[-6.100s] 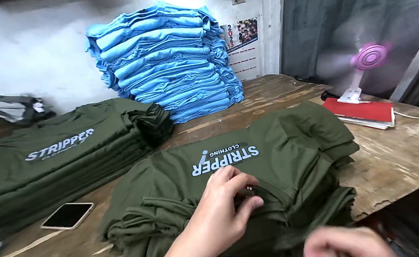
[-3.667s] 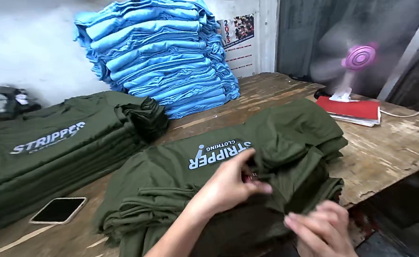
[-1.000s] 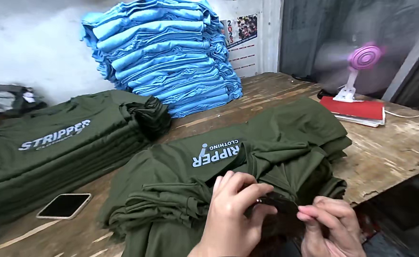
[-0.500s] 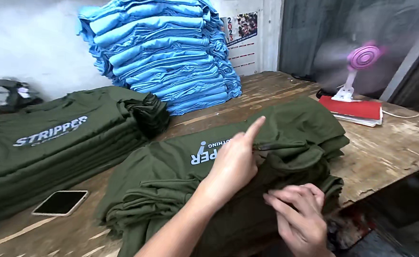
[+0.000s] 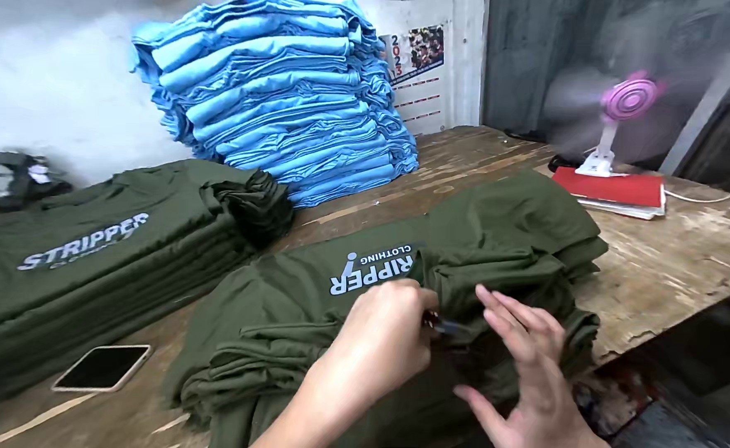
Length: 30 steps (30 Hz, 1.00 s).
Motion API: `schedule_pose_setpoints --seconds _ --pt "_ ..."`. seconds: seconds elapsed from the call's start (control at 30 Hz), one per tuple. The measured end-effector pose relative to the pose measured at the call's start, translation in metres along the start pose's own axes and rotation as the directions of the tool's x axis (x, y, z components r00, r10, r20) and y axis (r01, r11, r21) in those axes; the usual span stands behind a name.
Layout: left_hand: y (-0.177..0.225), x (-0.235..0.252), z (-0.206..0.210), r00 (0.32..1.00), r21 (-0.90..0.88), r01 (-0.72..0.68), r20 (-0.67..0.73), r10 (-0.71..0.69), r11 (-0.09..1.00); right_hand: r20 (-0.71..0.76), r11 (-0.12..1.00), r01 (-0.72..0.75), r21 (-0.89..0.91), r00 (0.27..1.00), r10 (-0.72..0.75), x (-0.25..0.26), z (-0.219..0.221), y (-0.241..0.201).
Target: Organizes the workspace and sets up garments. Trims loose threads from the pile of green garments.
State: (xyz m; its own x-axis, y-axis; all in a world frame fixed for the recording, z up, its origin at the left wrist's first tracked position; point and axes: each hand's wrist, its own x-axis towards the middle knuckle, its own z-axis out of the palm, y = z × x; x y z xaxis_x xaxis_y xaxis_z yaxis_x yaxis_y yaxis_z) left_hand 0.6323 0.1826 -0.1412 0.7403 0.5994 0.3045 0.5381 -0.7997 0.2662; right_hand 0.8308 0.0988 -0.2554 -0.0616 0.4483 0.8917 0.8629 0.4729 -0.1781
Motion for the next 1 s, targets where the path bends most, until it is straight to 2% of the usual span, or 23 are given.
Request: schedule_pose_setpoints --seconds 0.07,0.1,0.17,0.2,0.27,0.33,0.43,0.53,0.6,0.67,0.73,0.8,0.93,1.0 --pt "-0.004 0.009 -0.002 0.986 0.025 0.109 -0.129 -0.105 0.994 0.048 0.999 0.005 -0.037 0.999 -0.003 0.002 0.008 -0.001" --pt "-0.006 0.016 -0.002 0.967 0.033 0.157 -0.206 -0.147 0.987 0.008 0.999 0.017 -0.041 1.0 -0.017 0.002 0.012 0.0" --pt "-0.01 0.032 0.005 0.918 0.07 0.219 -0.352 -0.182 0.973 -0.142 0.996 0.06 0.062 0.989 -0.051 -0.003 0.011 0.001" --pt "-0.013 0.039 0.011 0.905 0.08 0.232 -0.383 -0.185 0.969 -0.182 0.992 0.068 0.108 0.982 -0.047 -0.006 0.004 0.0" --pt "-0.023 0.049 0.022 0.931 0.061 0.215 -0.314 -0.186 0.975 -0.181 0.975 0.045 0.22 0.983 -0.005 -0.012 -0.017 0.0" --pt "-0.033 0.052 0.03 0.968 0.023 0.141 -0.214 -0.133 0.99 -0.13 0.957 -0.018 0.29 0.99 0.059 -0.012 -0.032 0.002" --pt "-0.035 0.048 0.03 0.975 -0.065 0.024 -0.22 -0.038 0.998 -0.16 0.964 -0.232 0.133 0.954 0.252 0.004 -0.023 -0.002" --pt "-0.03 0.038 0.029 0.963 -0.118 -0.065 -0.268 0.032 0.991 -0.105 0.915 -0.403 -0.038 0.912 0.397 0.015 -0.002 -0.006" --pt "-0.029 0.029 0.033 0.953 -0.111 -0.101 -0.296 0.064 0.989 -0.125 0.917 -0.395 0.048 0.909 0.398 0.013 0.006 -0.006" --pt "-0.03 0.019 0.037 0.949 -0.098 -0.098 -0.308 0.064 0.99 -0.142 0.899 -0.323 0.296 0.916 0.376 0.01 0.002 -0.006" --pt "-0.031 0.009 0.04 0.951 -0.112 -0.057 -0.308 0.02 0.992 -0.059 0.82 -0.263 0.509 0.939 0.338 0.009 -0.011 -0.009" --pt "-0.031 0.002 0.043 0.95 -0.131 -0.015 -0.311 -0.027 0.991 0.025 0.755 -0.217 0.619 0.966 0.257 0.01 -0.02 -0.007" --pt "-0.022 -0.005 0.045 0.971 -0.28 -0.002 -0.23 -0.065 0.96 -0.065 0.755 -0.157 0.636 0.965 0.255 0.007 -0.014 0.001" --pt "-0.019 -0.009 0.039 0.989 -0.394 -0.071 -0.146 0.013 0.916 -0.083 0.8 -0.182 0.572 0.957 0.278 0.007 -0.013 0.004"
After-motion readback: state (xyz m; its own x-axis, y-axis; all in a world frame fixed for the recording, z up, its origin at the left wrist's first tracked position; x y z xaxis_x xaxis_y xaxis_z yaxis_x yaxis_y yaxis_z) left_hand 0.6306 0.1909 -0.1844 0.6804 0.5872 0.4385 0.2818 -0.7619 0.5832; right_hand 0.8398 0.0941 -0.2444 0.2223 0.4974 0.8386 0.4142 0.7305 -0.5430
